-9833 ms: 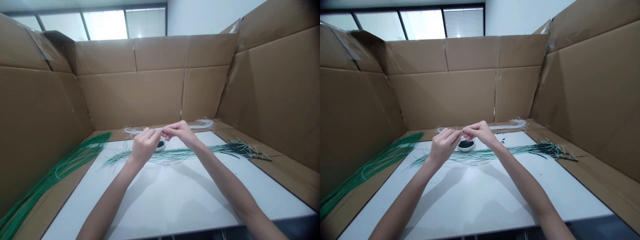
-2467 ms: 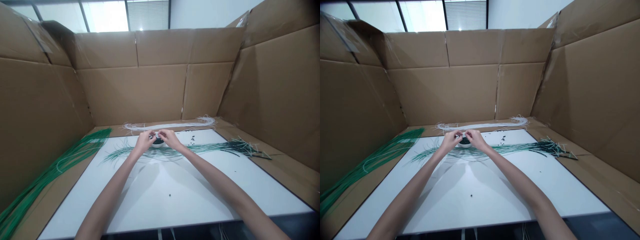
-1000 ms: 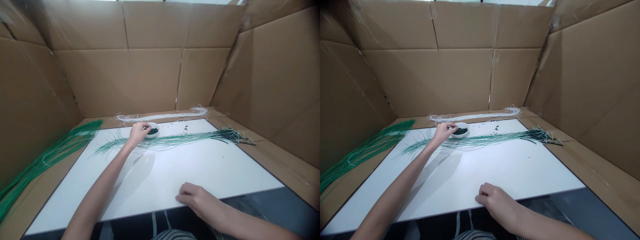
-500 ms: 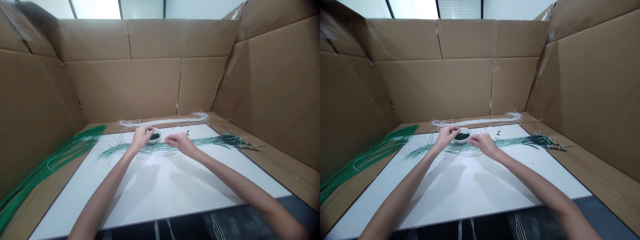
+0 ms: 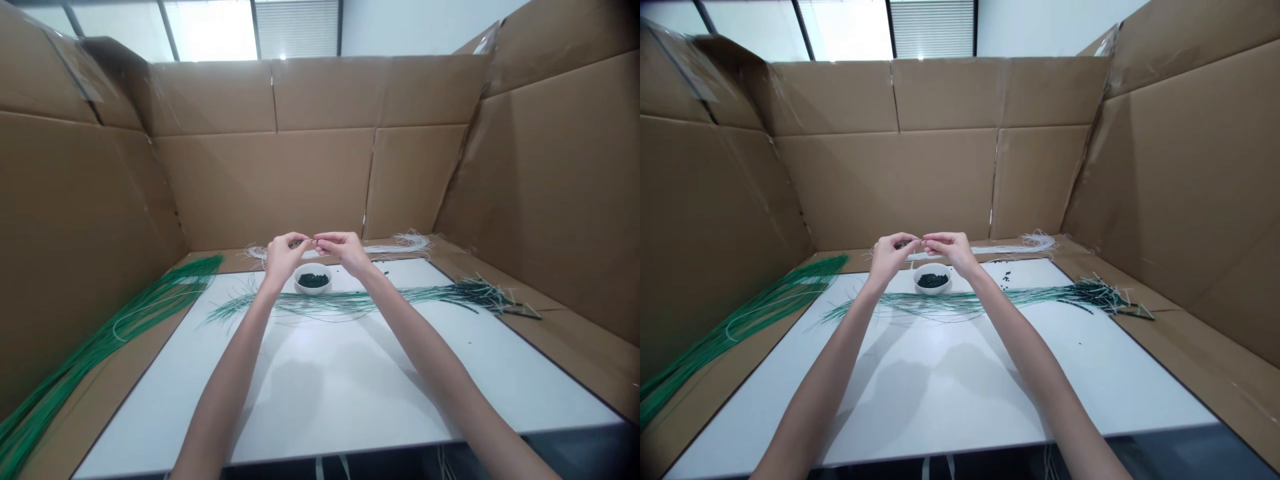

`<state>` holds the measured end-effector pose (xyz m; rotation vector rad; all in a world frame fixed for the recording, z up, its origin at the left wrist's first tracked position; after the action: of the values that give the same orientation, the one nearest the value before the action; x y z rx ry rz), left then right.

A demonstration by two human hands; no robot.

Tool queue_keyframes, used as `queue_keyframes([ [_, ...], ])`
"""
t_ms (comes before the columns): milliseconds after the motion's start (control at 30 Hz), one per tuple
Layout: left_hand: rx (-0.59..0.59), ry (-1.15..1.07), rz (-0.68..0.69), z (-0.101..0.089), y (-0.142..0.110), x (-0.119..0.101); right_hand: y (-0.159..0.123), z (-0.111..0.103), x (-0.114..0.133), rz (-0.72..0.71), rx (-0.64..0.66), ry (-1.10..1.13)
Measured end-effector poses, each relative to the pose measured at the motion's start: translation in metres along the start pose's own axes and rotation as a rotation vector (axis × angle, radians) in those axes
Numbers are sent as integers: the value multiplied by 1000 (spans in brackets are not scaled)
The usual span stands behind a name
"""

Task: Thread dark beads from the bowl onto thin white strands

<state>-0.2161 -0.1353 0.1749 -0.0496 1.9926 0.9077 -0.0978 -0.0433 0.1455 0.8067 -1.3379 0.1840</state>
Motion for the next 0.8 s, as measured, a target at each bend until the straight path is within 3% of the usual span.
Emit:
queue_keyframes([
  [200, -14, -32, 58, -5, -10, -23, -8, -2, 12, -78, 25, -28],
  [400, 50, -60, 162, 0, -19, -39, -14, -2, 23, -172, -23, -64],
  [600, -20, -51, 250, -1, -24, -46, -13, -7, 24, -177, -67, 31],
  [800, 6, -50, 272, 0, -26, -50, -15, -6, 26, -98, -47, 86],
])
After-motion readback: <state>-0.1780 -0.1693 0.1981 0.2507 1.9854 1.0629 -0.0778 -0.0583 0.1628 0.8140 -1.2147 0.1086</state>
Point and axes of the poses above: each hand's wrist, its own y-axis towards the middle knuckle, its own z-axis out of the palm, x = y × z, the point moved 5 cm from there along y, towards the middle knuckle, and after that the axes turned 13 degrees about -y, right-handed, at the moved point
